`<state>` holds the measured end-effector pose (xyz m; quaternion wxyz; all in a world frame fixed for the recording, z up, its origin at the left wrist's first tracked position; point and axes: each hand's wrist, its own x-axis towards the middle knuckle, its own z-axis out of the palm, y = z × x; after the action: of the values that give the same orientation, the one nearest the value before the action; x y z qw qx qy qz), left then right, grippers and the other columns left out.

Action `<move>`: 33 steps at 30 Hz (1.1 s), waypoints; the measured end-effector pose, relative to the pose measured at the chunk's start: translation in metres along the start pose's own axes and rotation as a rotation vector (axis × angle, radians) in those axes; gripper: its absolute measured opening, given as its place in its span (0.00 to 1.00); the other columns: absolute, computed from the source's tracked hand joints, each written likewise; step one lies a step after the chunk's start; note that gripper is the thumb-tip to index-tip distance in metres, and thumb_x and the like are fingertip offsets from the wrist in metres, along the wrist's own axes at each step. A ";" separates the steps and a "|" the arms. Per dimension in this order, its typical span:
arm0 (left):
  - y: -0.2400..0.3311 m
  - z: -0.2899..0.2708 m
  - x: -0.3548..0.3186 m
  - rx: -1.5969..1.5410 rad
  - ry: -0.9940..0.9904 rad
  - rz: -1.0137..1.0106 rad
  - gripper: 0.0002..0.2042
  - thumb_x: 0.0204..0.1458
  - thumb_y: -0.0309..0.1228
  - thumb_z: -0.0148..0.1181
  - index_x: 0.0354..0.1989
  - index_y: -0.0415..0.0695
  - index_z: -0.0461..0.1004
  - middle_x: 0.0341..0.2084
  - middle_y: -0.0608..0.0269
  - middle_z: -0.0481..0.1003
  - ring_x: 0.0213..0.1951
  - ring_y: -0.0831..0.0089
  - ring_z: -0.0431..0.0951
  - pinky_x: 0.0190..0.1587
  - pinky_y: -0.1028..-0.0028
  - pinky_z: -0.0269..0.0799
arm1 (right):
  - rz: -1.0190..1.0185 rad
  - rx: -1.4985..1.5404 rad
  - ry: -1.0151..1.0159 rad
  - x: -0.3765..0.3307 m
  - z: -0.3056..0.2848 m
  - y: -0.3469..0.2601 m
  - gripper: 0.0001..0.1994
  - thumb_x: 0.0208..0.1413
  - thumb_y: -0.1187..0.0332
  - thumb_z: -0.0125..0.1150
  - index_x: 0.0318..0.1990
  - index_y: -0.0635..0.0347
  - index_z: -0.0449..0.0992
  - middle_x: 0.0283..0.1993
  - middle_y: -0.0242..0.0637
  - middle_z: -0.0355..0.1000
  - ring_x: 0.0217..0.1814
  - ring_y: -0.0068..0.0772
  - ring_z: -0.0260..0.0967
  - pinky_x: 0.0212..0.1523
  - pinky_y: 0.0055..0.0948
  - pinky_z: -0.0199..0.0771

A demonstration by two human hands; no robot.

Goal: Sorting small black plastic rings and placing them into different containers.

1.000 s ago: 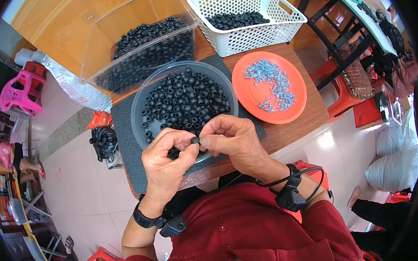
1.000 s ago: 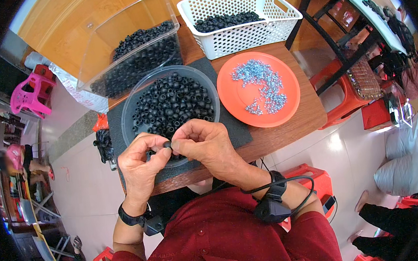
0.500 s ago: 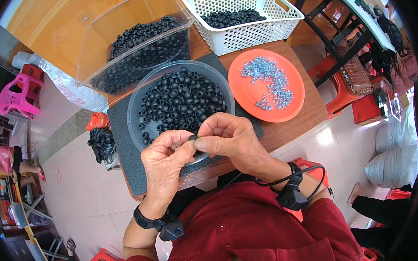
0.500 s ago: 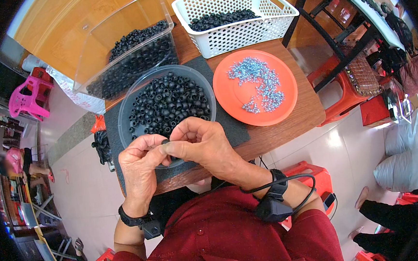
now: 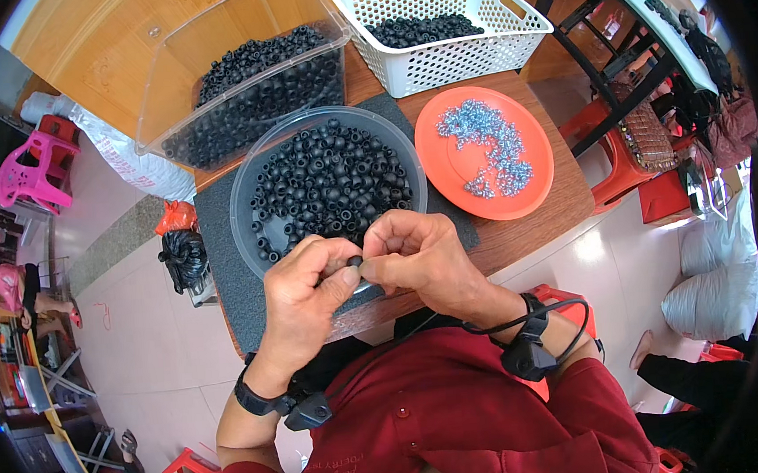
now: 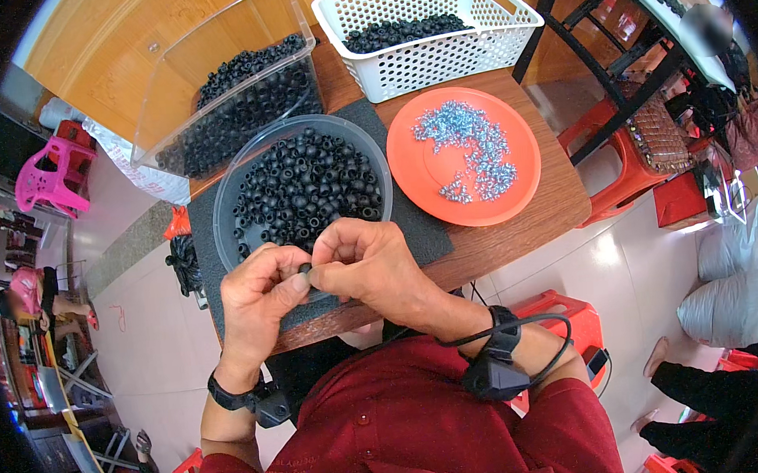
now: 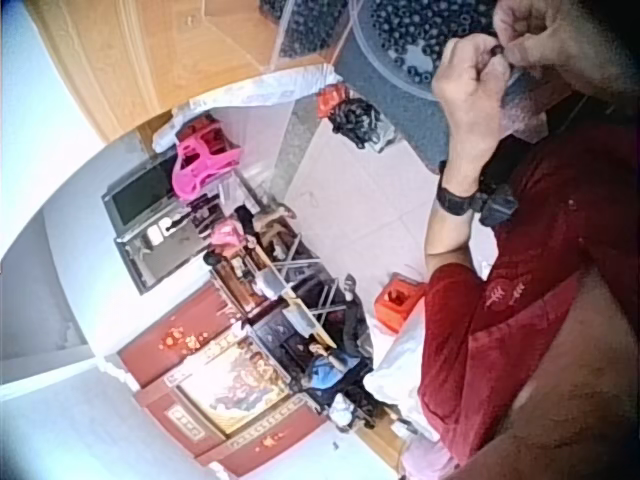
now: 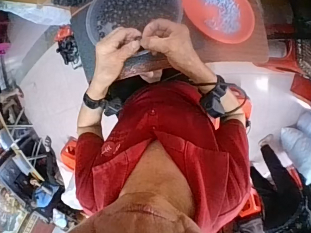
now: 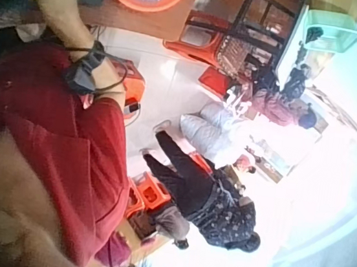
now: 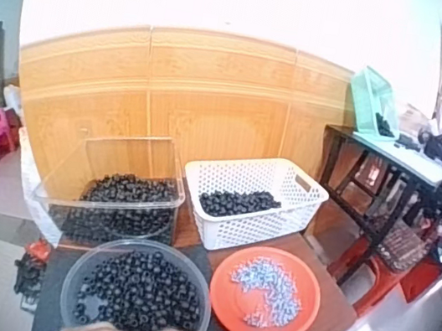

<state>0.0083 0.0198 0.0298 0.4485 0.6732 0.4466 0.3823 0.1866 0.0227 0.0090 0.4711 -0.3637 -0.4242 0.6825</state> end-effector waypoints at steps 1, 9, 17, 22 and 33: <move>-0.002 -0.001 -0.001 -0.267 -0.019 -0.186 0.08 0.51 0.23 0.61 0.38 0.35 0.75 0.27 0.65 0.73 0.27 0.77 0.72 0.30 0.80 0.68 | 0.041 0.006 -0.003 -0.001 -0.001 -0.003 0.04 0.48 0.77 0.63 0.31 0.62 0.73 0.27 0.27 0.70 0.25 0.13 0.65 0.25 0.15 0.65; -0.015 0.006 0.004 -0.969 0.131 -0.353 0.09 0.55 0.26 0.55 0.41 0.34 0.71 0.31 0.56 0.75 0.32 0.70 0.76 0.38 0.72 0.72 | -0.256 -0.250 0.031 -0.007 0.012 -0.002 0.04 0.50 0.77 0.62 0.31 0.61 0.72 0.26 0.27 0.69 0.25 0.12 0.64 0.24 0.17 0.62; -0.016 0.014 0.003 -1.167 0.221 -0.501 0.08 0.55 0.27 0.55 0.40 0.38 0.75 0.35 0.63 0.76 0.39 0.75 0.74 0.46 0.76 0.70 | -1.073 -1.069 -0.010 0.005 0.027 0.013 0.11 0.38 0.74 0.57 0.32 0.67 0.71 0.31 0.39 0.64 0.33 0.40 0.63 0.31 0.34 0.63; -0.011 0.017 0.006 -1.213 0.285 -0.628 0.08 0.56 0.28 0.54 0.40 0.39 0.75 0.36 0.63 0.76 0.38 0.76 0.74 0.45 0.75 0.70 | -1.065 -1.186 -0.034 0.000 0.026 0.011 0.14 0.37 0.72 0.56 0.35 0.67 0.71 0.33 0.40 0.62 0.34 0.39 0.60 0.34 0.34 0.61; -0.016 0.003 0.010 -1.280 0.076 -0.472 0.08 0.58 0.31 0.50 0.38 0.39 0.69 0.14 0.75 0.53 0.16 0.83 0.51 0.20 0.79 0.48 | -0.760 -1.439 0.258 -0.016 -0.100 -0.031 0.11 0.40 0.80 0.58 0.35 0.63 0.75 0.28 0.41 0.68 0.30 0.42 0.65 0.31 0.37 0.66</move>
<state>0.0103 0.0312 0.0147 0.8137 0.1461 0.2826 0.4866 0.2913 0.0368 0.0012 0.3669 -0.4840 -0.7944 -0.0092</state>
